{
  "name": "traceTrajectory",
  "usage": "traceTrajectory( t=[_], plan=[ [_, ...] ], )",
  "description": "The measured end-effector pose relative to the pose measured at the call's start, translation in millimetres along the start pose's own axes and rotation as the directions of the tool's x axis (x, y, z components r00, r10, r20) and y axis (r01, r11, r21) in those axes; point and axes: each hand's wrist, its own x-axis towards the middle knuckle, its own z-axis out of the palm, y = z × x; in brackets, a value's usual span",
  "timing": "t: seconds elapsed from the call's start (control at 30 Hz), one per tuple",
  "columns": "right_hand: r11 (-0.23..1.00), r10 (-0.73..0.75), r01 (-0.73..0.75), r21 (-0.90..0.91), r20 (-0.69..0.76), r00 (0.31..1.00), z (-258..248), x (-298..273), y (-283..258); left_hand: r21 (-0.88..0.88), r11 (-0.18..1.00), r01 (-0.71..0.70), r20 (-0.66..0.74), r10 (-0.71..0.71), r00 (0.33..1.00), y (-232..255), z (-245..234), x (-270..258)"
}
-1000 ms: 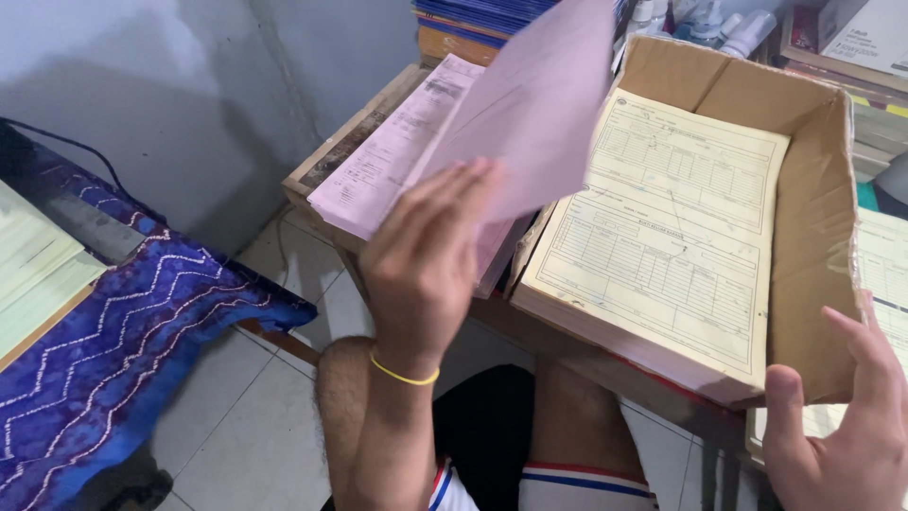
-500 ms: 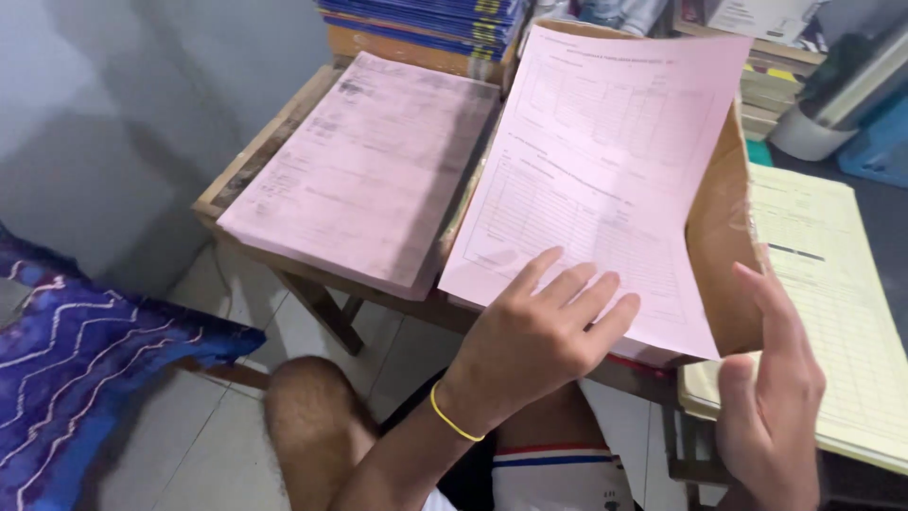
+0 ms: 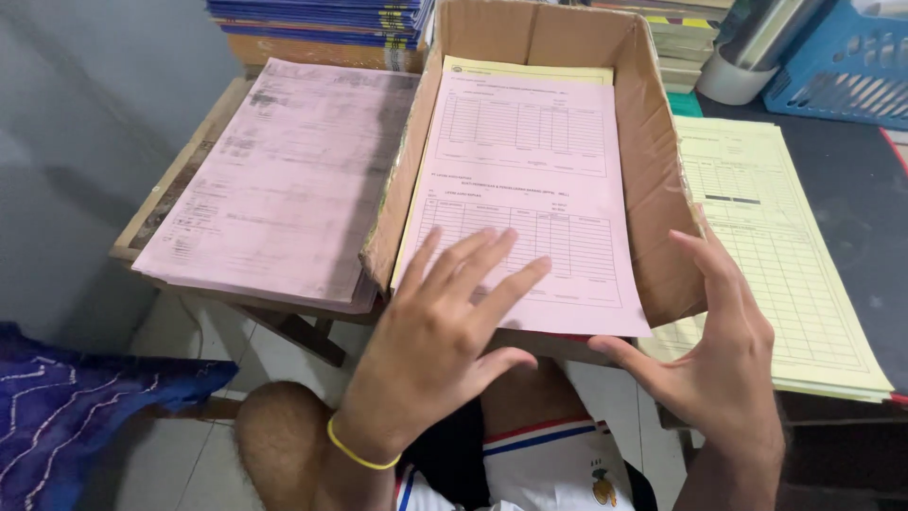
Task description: Sorting and organizing stacks of pink and yellow papers into a cardboard box
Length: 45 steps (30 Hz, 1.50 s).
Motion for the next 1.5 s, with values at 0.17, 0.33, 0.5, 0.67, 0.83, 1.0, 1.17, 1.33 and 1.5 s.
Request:
traceTrajectory(
  t=[0.17, 0.33, 0.5, 0.67, 0.83, 1.0, 1.17, 1.33, 1.5],
  plan=[
    [1.0, 0.021, -0.022, 0.018, 0.018, 1.0, -1, 2, -2, 0.177, 0.959, 0.221, -0.009, -0.223, 0.975, -16, -20, -10],
    [1.0, 0.01, -0.01, 0.0, -0.034, 0.999, 5, 0, -1, 0.19, 0.921, 0.34, -0.029, -0.341, 0.94, -27, -19, -16],
    [1.0, 0.004, -0.005, -0.009, -0.081, 0.997, 8, 2, -4, -0.062, 0.932, 0.357, 0.018, -0.356, 0.934, -32, -19, -14],
    [0.998, 0.004, 0.001, 0.066, -0.079, 0.997, 6, 7, -12, -0.047, 0.946, 0.321, -0.034, -0.323, 0.946, -32, -18, -13],
    [0.987, 0.012, -0.024, 0.156, 0.082, 0.997, -11, -4, 9, -0.078, 0.95, 0.304, -0.014, -0.306, 0.952, -34, -19, -13],
    [0.992, 0.127, -0.129, 0.014, 0.095, 0.987, -40, -23, 33, -0.106, 0.948, 0.299, -0.009, -0.301, 0.953, -34, -19, -12],
    [0.934, 0.334, -0.276, -0.228, 0.278, 0.9, -57, -38, 53, -0.093, 0.939, 0.332, 0.0, -0.334, 0.943, -31, -21, -11],
    [0.947, 0.296, -0.243, -0.212, 0.275, 0.915, -56, -43, 60, -0.07, 0.945, 0.32, -0.007, -0.322, 0.947, -28, -20, -9],
    [0.947, 0.286, -0.223, -0.229, 0.291, 0.913, -61, -48, 63, -0.059, 0.942, 0.331, 0.003, -0.331, 0.943, -29, -20, -10]
  ],
)
